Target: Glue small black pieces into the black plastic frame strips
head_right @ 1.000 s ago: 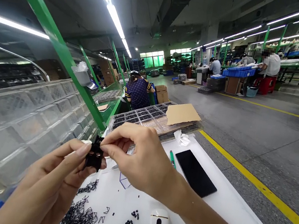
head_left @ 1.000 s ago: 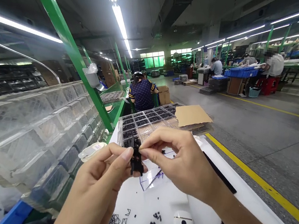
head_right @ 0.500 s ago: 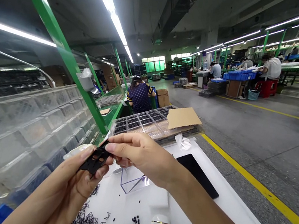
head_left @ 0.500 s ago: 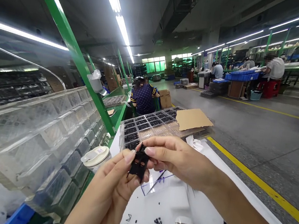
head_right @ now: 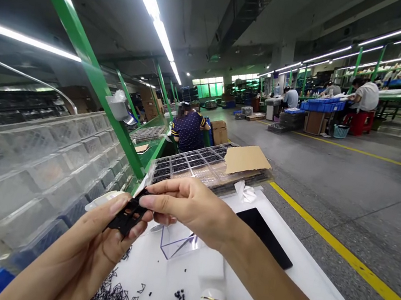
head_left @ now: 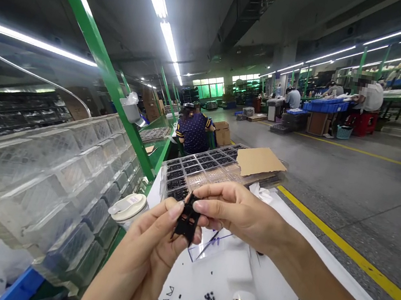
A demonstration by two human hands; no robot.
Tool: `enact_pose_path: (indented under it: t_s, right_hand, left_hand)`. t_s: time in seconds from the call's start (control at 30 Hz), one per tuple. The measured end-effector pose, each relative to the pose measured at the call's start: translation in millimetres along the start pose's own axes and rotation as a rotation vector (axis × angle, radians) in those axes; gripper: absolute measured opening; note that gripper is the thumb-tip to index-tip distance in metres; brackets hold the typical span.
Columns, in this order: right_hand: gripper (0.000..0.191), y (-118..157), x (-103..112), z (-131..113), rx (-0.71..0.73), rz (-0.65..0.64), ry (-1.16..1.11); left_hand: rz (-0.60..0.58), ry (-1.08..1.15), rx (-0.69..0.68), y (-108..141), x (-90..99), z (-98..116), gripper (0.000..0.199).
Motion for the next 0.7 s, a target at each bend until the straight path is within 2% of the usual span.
enact_pose_path:
  t_s: [0.07,0.33,0.43,0.53,0.6,0.7]
  right_hand:
    - [0.030,-1.4,0.5,1.2,-0.002,-0.008,0.004]
    - [0.025,-4.7,5.5,8.8,-0.028,-0.001,-0.058]
    - [0.022,-5.9,6.9,11.6,-0.032,0.001,-0.140]
    - [0.026,-7.9,8.7,12.0,-0.015,0.006,-0.159]
    - [0.028,-9.0,11.0,12.4,-0.005,0.024,-0.161]
    - [0.029,-9.9,13.2,12.3,0.013,0.054,-0.182]
  left_hand:
    - [0.018,0.011,0.011,-1.8,1.5,-1.7,0.004]
    - [0.145,0.014,0.033,-9.6,13.1,-6.1,0.013]
    - [0.108,0.033,0.069,-13.8,8.6,-9.1,0.014]
    - [0.006,-0.030,0.092,-14.9,0.5,-8.4,0.016]
    - [-0.021,-0.209,0.002,-12.6,1.1,3.6,0.017]
    - [0.084,-0.581,-0.341,0.5,6.7,42.7,0.011]
Point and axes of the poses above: each hand's wrist, its own y-axis away from the middle knuckle, its own x-axis out of the back of the hand, z = x × y, the point moved 10 cm from there along -y, towards the middle knuckle, and after that the axes turned 3 degrees about y, right-handed, at the moved point
